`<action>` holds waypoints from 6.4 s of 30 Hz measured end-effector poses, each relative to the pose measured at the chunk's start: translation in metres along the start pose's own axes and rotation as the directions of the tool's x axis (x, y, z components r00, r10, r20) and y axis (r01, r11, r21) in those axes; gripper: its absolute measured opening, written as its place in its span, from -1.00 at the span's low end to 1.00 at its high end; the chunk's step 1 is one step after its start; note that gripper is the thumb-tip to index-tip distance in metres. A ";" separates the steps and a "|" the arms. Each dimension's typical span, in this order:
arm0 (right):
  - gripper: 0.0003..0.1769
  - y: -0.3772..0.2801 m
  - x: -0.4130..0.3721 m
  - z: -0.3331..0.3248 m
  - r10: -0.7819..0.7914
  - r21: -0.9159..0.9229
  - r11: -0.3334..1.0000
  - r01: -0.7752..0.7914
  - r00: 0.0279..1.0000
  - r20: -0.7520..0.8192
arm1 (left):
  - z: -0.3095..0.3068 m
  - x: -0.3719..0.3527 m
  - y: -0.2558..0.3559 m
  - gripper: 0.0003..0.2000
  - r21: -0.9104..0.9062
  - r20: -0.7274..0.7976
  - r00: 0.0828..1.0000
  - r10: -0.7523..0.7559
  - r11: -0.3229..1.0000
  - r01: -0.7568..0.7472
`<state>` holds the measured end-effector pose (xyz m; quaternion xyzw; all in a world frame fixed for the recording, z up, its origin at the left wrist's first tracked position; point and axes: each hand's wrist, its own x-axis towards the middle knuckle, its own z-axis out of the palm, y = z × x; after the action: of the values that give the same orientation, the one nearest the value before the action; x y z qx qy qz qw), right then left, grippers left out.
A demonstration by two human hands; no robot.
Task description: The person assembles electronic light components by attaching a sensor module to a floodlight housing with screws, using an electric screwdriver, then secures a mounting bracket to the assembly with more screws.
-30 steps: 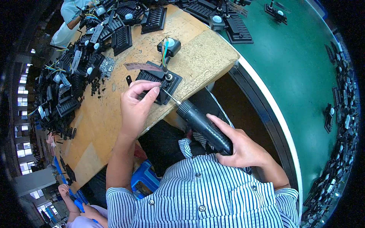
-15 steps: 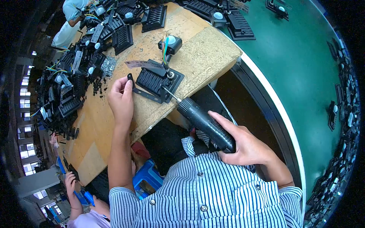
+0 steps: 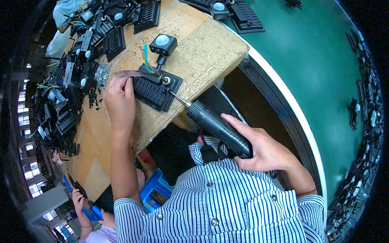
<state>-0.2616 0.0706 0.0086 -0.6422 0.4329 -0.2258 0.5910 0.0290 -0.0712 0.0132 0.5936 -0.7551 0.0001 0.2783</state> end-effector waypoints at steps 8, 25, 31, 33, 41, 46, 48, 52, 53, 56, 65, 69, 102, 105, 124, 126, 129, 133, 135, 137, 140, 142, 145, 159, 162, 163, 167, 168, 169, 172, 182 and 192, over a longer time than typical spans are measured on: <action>0.05 -0.005 -0.003 -0.002 0.015 -0.038 0.999 -0.015 1.000 0.001 | -0.003 0.000 0.005 -0.90 0.017 0.006 1.000 0.006 1.000 -0.006; 0.06 -0.004 0.000 -0.005 0.037 -0.039 0.999 -0.036 0.999 0.008 | -0.001 0.005 0.001 -0.85 0.037 0.066 0.998 -0.020 0.999 0.018; 0.06 -0.010 0.002 -0.008 0.017 -0.093 0.996 -0.018 1.000 -0.005 | 0.003 0.006 -0.008 -0.86 -0.105 0.111 0.992 -0.056 0.992 0.068; 0.06 -0.013 0.003 -0.010 0.023 -0.097 0.995 -0.024 1.000 -0.010 | 0.007 0.007 -0.011 -0.85 -0.246 0.074 0.995 -0.066 0.966 0.082; 0.02 -0.031 0.005 -0.015 0.073 -0.164 0.984 -0.070 0.997 0.012 | 0.023 -0.002 -0.007 -0.69 -0.044 0.108 0.991 -0.074 0.996 0.079; -0.02 -0.034 0.004 -0.021 0.229 -0.131 0.966 -0.223 0.973 0.034 | 0.017 0.000 -0.001 -0.66 -0.081 0.063 0.998 0.012 0.997 -0.007; -0.02 -0.043 0.005 -0.019 0.201 -0.155 0.968 -0.198 0.980 0.001 | 0.019 0.000 -0.001 -0.66 -0.113 0.047 0.998 0.039 0.993 -0.034; -0.01 -0.050 0.006 -0.020 0.249 -0.132 0.960 -0.246 0.969 0.005 | 0.018 -0.001 -0.001 -0.66 -0.121 0.061 0.998 0.033 0.992 -0.026; -0.01 -0.052 0.006 -0.020 0.267 -0.134 0.955 -0.263 0.964 0.009 | 0.017 0.000 0.000 -0.66 -0.122 0.081 0.996 0.028 0.992 -0.018; 0.00 -0.053 0.008 -0.020 0.281 -0.147 0.950 -0.277 0.960 0.008 | 0.016 0.001 0.001 -0.65 -0.146 0.082 0.996 0.029 0.989 -0.017; -0.02 -0.046 0.006 -0.020 0.279 -0.199 0.940 -0.277 0.960 -0.019 | 0.018 0.001 0.000 -0.62 -0.170 0.053 0.997 0.049 0.985 -0.039; -0.03 -0.047 0.004 -0.021 0.274 -0.192 0.943 -0.273 0.961 -0.020 | 0.023 -0.001 -0.003 -0.62 -0.169 0.048 0.997 0.057 0.984 -0.048; -0.03 -0.032 0.005 -0.022 0.135 -0.232 0.964 -0.128 0.991 0.014 | -0.099 -0.008 0.076 -0.80 -0.945 -0.204 0.958 0.201 0.216 -0.247; -0.01 -0.033 0.008 -0.022 0.081 -0.259 0.963 -0.079 0.997 -0.003 | -0.131 0.001 0.108 -0.82 -0.952 -0.263 0.862 0.434 -0.263 -0.157; -0.02 -0.027 0.009 -0.005 0.084 -0.250 0.962 -0.108 0.991 -0.104 | -0.158 -0.006 0.105 -0.91 -0.912 -0.299 0.713 0.635 -0.410 -0.017; -0.02 -0.034 0.020 -0.004 0.030 -0.242 0.969 -0.051 0.996 -0.087 | -0.159 -0.006 0.104 -0.91 -0.920 -0.296 0.710 0.639 -0.390 -0.033; -0.03 -0.050 0.032 -0.010 -0.036 -0.199 0.979 0.030 0.999 -0.026 | -0.145 -0.001 0.097 -0.89 -0.935 -0.302 0.726 0.617 -0.339 -0.101; -0.04 -0.041 0.013 -0.020 0.235 -0.027 0.972 -0.235 0.972 0.029 | -0.064 0.001 0.053 -0.87 -0.954 -0.195 0.980 0.050 0.224 -0.201; -0.04 -0.038 0.014 -0.021 0.174 -0.080 0.982 -0.173 0.985 0.015 | -0.026 0.006 0.020 -0.73 -0.833 0.044 0.899 -0.435 0.481 0.273; -0.04 -0.029 0.017 -0.020 0.195 -0.057 0.979 -0.194 0.981 0.009 | 0.012 0.010 -0.015 -0.74 -0.435 -0.232 0.961 -0.147 0.900 0.033; -0.04 -0.022 0.018 -0.020 0.113 -0.116 0.987 -0.113 0.994 -0.003 | 0.026 0.023 -0.016 -0.82 -0.094 -0.219 0.974 0.052 0.993 -0.074; -0.03 -0.022 0.019 -0.023 0.095 -0.144 0.985 -0.093 0.995 0.009 | 0.029 0.021 -0.016 -0.85 -0.218 -0.094 0.995 0.046 0.974 -0.065; -0.03 -0.023 0.019 -0.023 0.097 -0.131 0.987 -0.095 0.995 0.006 | 0.034 0.017 -0.009 -0.86 -0.218 -0.072 0.996 0.043 0.974 -0.058; -0.04 -0.051 0.013 -0.019 0.239 -0.162 0.959 -0.233 0.971 0.019 | 0.032 0.014 0.000 -0.86 -0.165 -0.076 0.995 0.068 0.983 -0.079; -0.04 -0.057 0.014 -0.015 0.248 -0.171 0.955 -0.242 0.969 0.014 | 0.033 0.014 -0.001 -0.87 -0.148 -0.075 0.995 0.060 0.986 -0.070; -0.04 -0.060 0.015 -0.015 0.284 -0.166 0.946 -0.277 0.959 0.021 | 0.033 0.014 0.000 -0.87 -0.155 -0.063 0.997 0.053 0.986 -0.062; -0.03 -0.064 0.018 -0.013 0.332 -0.176 0.931 -0.321 0.943 0.036 | 0.033 0.013 -0.001 -0.91 -0.164 -0.046 0.998 0.041 0.985 -0.048; -0.03 -0.063 0.019 -0.012 0.320 -0.184 0.933 -0.308 0.947 0.037 | 0.033 0.013 -0.001 -0.93 -0.162 -0.049 0.998 0.043 0.986 -0.050; -0.02 -0.062 0.019 -0.011 0.311 -0.182 0.937 -0.298 0.950 0.044 | 0.033 0.013 -0.001 -0.91 -0.152 -0.051 0.998 0.044 0.987 -0.051; 0.01 -0.057 0.018 -0.011 0.299 -0.138 0.948 -0.285 0.950 0.093 | 0.030 0.013 0.002 -0.87 -0.135 -0.042 0.998 0.053 0.989 -0.058; 0.01 -0.035 0.022 -0.022 0.301 0.317 0.858 -0.404 0.896 0.326 | 0.031 0.015 0.000 -0.90 -0.154 -0.037 0.998 0.056 0.986 -0.061; -0.24 -0.034 0.025 -0.028 0.312 0.478 0.699 -0.533 0.827 0.467 | 0.029 0.017 -0.003 -0.88 -0.177 0.014 0.996 0.089 0.980 -0.086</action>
<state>-0.2609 0.0323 0.0411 -0.3365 0.3659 -0.0860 0.8634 0.0169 -0.0974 -0.0053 0.5329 -0.7804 -0.0608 0.3214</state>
